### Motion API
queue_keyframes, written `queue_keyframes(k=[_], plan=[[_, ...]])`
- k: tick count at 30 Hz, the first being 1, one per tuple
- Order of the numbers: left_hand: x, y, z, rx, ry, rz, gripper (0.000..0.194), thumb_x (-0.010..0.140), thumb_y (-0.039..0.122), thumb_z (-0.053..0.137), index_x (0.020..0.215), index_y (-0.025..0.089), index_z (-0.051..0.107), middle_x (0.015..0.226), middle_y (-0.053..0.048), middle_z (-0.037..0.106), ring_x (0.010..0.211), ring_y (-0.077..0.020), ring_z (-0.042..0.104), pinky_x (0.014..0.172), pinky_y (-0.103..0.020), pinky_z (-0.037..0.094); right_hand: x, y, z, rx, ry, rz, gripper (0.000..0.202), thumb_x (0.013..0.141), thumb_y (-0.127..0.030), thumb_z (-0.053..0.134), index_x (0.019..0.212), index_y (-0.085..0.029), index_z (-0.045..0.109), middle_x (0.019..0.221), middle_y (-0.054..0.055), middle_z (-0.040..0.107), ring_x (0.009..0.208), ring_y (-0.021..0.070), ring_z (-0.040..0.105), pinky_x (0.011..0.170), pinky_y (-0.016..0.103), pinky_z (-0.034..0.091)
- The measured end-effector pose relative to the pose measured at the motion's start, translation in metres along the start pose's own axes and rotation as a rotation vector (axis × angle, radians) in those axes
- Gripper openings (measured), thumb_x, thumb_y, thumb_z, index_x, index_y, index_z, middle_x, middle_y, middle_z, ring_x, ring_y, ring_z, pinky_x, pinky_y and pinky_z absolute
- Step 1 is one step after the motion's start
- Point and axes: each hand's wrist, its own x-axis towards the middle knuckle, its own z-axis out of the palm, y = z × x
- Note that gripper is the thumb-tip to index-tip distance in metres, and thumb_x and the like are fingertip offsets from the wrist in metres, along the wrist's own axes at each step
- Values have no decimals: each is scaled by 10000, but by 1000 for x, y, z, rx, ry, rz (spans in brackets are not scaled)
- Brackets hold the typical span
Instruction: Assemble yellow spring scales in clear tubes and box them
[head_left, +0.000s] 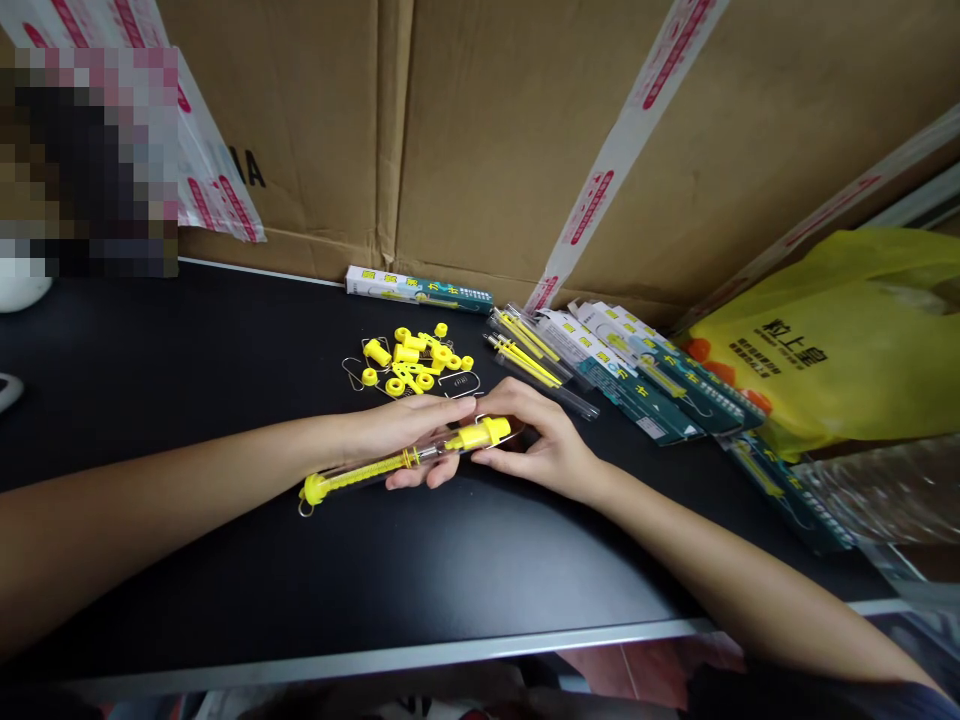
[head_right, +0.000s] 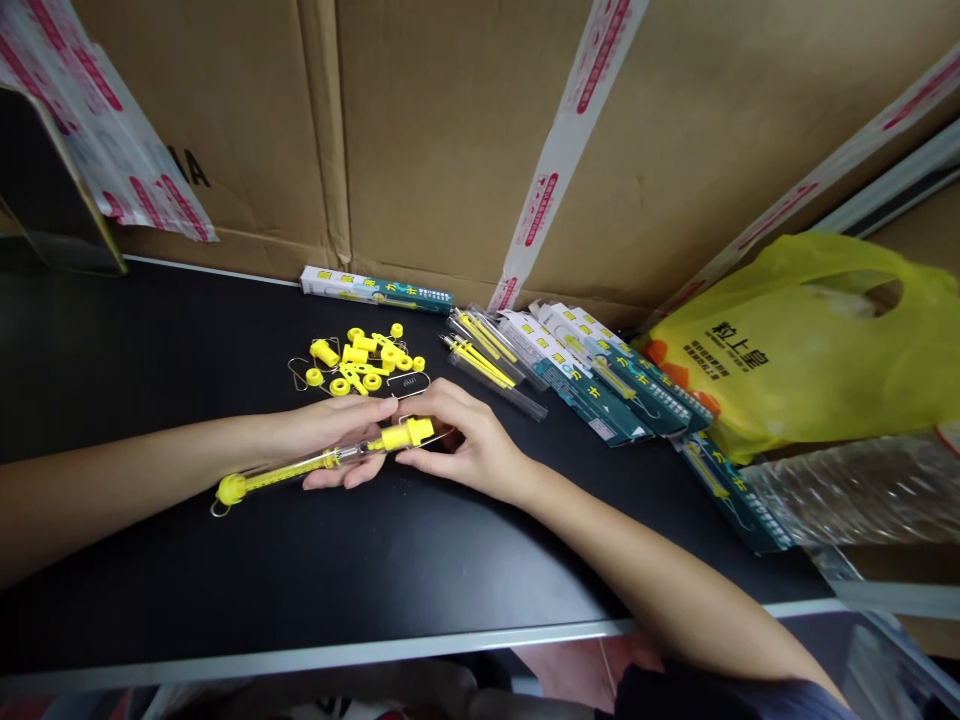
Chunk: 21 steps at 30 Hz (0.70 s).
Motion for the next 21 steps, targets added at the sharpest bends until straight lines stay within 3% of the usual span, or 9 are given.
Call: queue_keyframes(k=[5, 11, 13, 17, 21], plan=[[1, 1, 1, -1, -3, -18, 537, 931, 597, 298, 836, 139, 563, 517, -13, 619, 258, -75, 407, 261, -166, 259, -1, -3, -2, -83, 21, -20, 342, 756, -317, 749, 1074, -221, 664, 892, 62, 618, 775, 181, 575, 619, 297, 491], [-1, 4, -2, -68, -87, -50, 502, 961, 520, 224, 930, 146, 556, 584, -37, 647, 326, -106, 508, 326, -178, 340, 0, -5, -6, -107, 72, -16, 352, 760, -348, 742, 1087, -242, 668, 914, 66, 676, 801, 209, 599, 725, 365, 514], [-1, 4, -4, -100, -135, -43, 459, 958, 442, 220, 943, 140, 566, 541, -30, 612, 346, -126, 523, 349, -195, 368, 1, -2, -10, -107, 121, 26, 354, 766, -358, 734, 1092, -240, 668, 935, 73, 666, 846, 222, 591, 757, 382, 509], [-1, 1, -6, -209, -154, 44, 374, 918, 342, 260, 902, 137, 572, 438, 32, 448, 300, -101, 395, 340, -194, 336, 3, 3, -15, 2, 160, 171, 322, 842, -395, 636, 1125, -243, 648, 1014, 76, 637, 912, 219, 580, 779, 369, 508], [0, -2, -1, -219, -111, 143, 293, 933, 341, 319, 957, 153, 543, 475, 44, 463, 327, -83, 392, 353, -172, 340, 3, 1, -11, 199, 149, 295, 306, 884, -438, 562, 1111, -251, 648, 1011, 55, 656, 845, 189, 606, 756, 338, 524]])
